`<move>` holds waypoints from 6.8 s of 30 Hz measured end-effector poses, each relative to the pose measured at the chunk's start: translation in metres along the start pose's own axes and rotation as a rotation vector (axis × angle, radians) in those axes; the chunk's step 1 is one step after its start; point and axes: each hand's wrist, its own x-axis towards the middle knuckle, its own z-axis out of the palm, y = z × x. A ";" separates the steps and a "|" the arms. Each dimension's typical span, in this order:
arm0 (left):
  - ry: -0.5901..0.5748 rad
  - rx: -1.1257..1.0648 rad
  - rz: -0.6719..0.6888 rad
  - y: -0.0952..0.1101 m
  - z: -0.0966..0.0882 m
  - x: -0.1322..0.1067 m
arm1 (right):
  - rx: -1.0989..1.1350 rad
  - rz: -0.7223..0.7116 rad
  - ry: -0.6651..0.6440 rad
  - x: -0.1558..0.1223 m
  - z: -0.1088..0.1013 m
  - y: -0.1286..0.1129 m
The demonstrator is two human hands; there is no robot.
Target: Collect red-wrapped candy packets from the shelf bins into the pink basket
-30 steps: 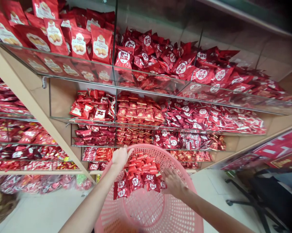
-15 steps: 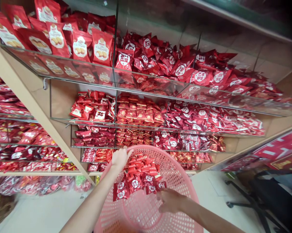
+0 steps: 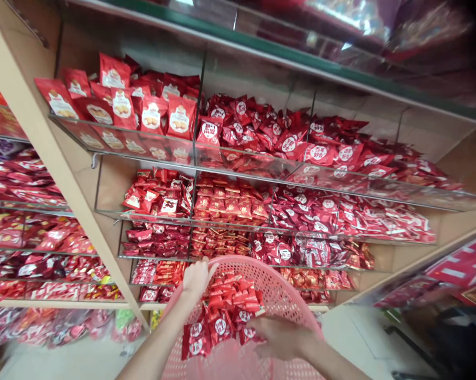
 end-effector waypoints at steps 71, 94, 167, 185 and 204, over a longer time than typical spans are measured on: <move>0.060 -0.065 -0.013 -0.013 0.024 0.009 | -0.408 -0.472 0.941 0.002 -0.333 -0.080; 0.042 0.015 -0.017 -0.012 0.024 0.010 | -0.369 -0.369 1.078 0.017 -0.329 -0.092; 0.125 0.035 0.000 -0.013 0.034 0.008 | 0.702 -0.048 0.751 0.005 -0.356 -0.130; 0.093 -0.016 0.000 -0.009 0.015 0.003 | 0.766 -0.409 0.661 -0.043 -0.260 -0.107; 0.050 0.047 0.039 -0.005 0.009 0.001 | 0.138 0.099 0.275 -0.005 0.016 0.066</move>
